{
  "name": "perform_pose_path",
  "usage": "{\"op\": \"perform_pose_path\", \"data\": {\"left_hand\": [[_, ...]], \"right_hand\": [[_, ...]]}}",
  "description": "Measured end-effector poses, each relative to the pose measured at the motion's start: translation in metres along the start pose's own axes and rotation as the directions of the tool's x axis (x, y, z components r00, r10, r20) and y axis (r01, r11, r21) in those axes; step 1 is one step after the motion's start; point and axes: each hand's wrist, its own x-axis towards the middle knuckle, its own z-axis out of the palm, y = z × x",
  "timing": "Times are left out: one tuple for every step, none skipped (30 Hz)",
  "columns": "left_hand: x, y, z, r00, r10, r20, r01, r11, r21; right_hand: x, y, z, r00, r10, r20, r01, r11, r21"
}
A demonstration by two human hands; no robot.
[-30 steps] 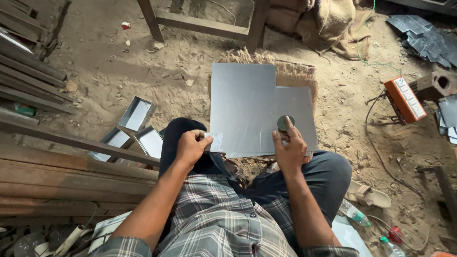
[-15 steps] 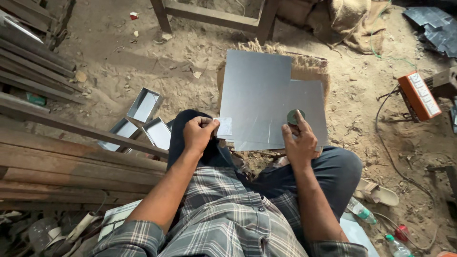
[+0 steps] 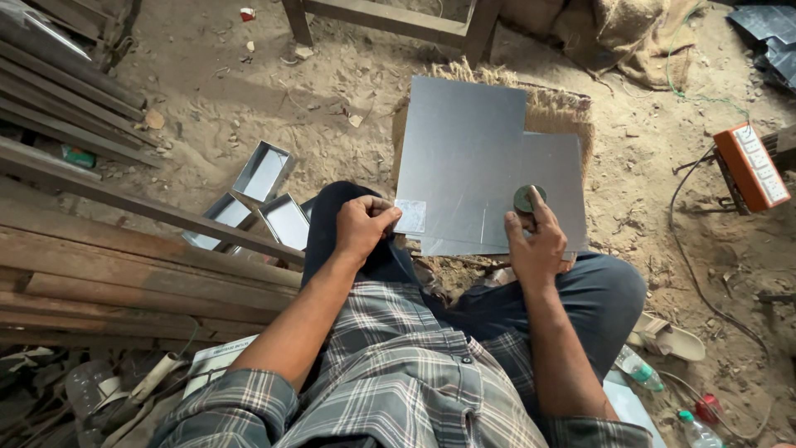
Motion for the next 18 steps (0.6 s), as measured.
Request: {"op": "perform_pose_path", "data": {"left_hand": [[-0.0005, 0.0009, -0.0003, 1.000, 0.006, 0.005, -0.006, 1.000, -0.001], [-0.0009, 0.0015, -0.0007, 1.000, 0.012, 0.009, -0.012, 1.000, -0.001], [-0.0011, 0.0018, -0.0008, 1.000, 0.018, 0.013, -0.018, 1.000, -0.002], [-0.0013, 0.0018, -0.0007, 1.000, 0.019, 0.013, -0.019, 1.000, 0.003], [-0.0012, 0.0017, -0.0008, 1.000, 0.019, 0.012, -0.019, 1.000, 0.008], [-0.0012, 0.0014, -0.0011, 1.000, 0.020, 0.011, -0.020, 1.000, 0.014], [-0.0011, 0.0008, -0.0012, 0.999, 0.026, 0.021, -0.026, 1.000, -0.006], [-0.0009, 0.0000, -0.0015, 0.999, 0.032, 0.031, -0.031, 0.999, -0.026], [-0.0008, -0.0011, -0.0017, 0.998, 0.038, 0.042, -0.036, 0.998, -0.046], [-0.0006, -0.0022, -0.0015, 0.998, 0.040, 0.049, -0.037, 0.998, -0.055], [-0.0001, -0.0030, -0.0018, 0.998, 0.042, 0.056, -0.038, 0.997, -0.063], [0.0002, -0.0036, -0.0022, 0.997, 0.044, 0.063, -0.040, 0.997, -0.071], [-0.0002, -0.0044, -0.0022, 0.997, 0.047, 0.062, -0.043, 0.997, -0.071], [-0.0008, -0.0049, -0.0022, 0.997, 0.050, 0.060, -0.045, 0.997, -0.070], [-0.0007, -0.0048, -0.0023, 0.997, 0.053, 0.058, -0.049, 0.996, -0.069], [-0.0009, -0.0045, -0.0025, 0.997, 0.055, 0.052, -0.052, 0.997, -0.062], [-0.0014, -0.0041, -0.0021, 0.997, 0.057, 0.047, -0.055, 0.997, -0.056], [-0.0019, -0.0036, -0.0018, 0.997, 0.059, 0.042, -0.057, 0.997, -0.050]], "right_hand": [[-0.0006, -0.0008, 0.0001, 1.000, 0.007, 0.001, -0.007, 1.000, -0.004], [-0.0013, -0.0015, 0.0001, 1.000, 0.014, 0.003, -0.014, 1.000, -0.009], [-0.0016, -0.0020, 0.0002, 1.000, 0.020, 0.004, -0.020, 1.000, -0.014], [-0.0020, -0.0022, 0.0001, 1.000, 0.014, 0.002, -0.014, 1.000, -0.022], [-0.0023, -0.0024, 0.0003, 1.000, 0.008, 0.000, -0.008, 1.000, -0.030], [-0.0026, -0.0024, 0.0007, 1.000, 0.002, -0.002, -0.002, 0.999, -0.038], [-0.0026, -0.0021, 0.0006, 1.000, -0.004, -0.003, 0.004, 1.000, -0.030], [-0.0025, -0.0017, 0.0007, 1.000, -0.009, -0.004, 0.009, 1.000, -0.022], [-0.0026, -0.0012, 0.0007, 1.000, -0.015, -0.005, 0.015, 1.000, -0.015], [-0.0025, -0.0006, 0.0006, 1.000, -0.016, -0.005, 0.016, 1.000, -0.021], [-0.0022, -0.0004, 0.0011, 1.000, -0.018, -0.005, 0.018, 1.000, -0.025], [-0.0020, -0.0005, 0.0015, 1.000, -0.020, -0.004, 0.020, 0.999, -0.030], [-0.0022, -0.0006, 0.0013, 1.000, -0.014, -0.003, 0.014, 0.999, -0.031], [-0.0027, -0.0010, 0.0009, 1.000, -0.009, -0.002, 0.008, 0.999, -0.032], [-0.0026, -0.0017, 0.0009, 1.000, -0.003, -0.002, 0.003, 0.999, -0.032], [-0.0025, -0.0027, 0.0011, 1.000, -0.003, -0.003, 0.003, 0.999, -0.037], [-0.0024, -0.0035, 0.0006, 1.000, -0.004, -0.005, 0.003, 0.999, -0.042], [-0.0024, -0.0043, 0.0001, 1.000, -0.004, -0.006, 0.004, 0.999, -0.047]]}}
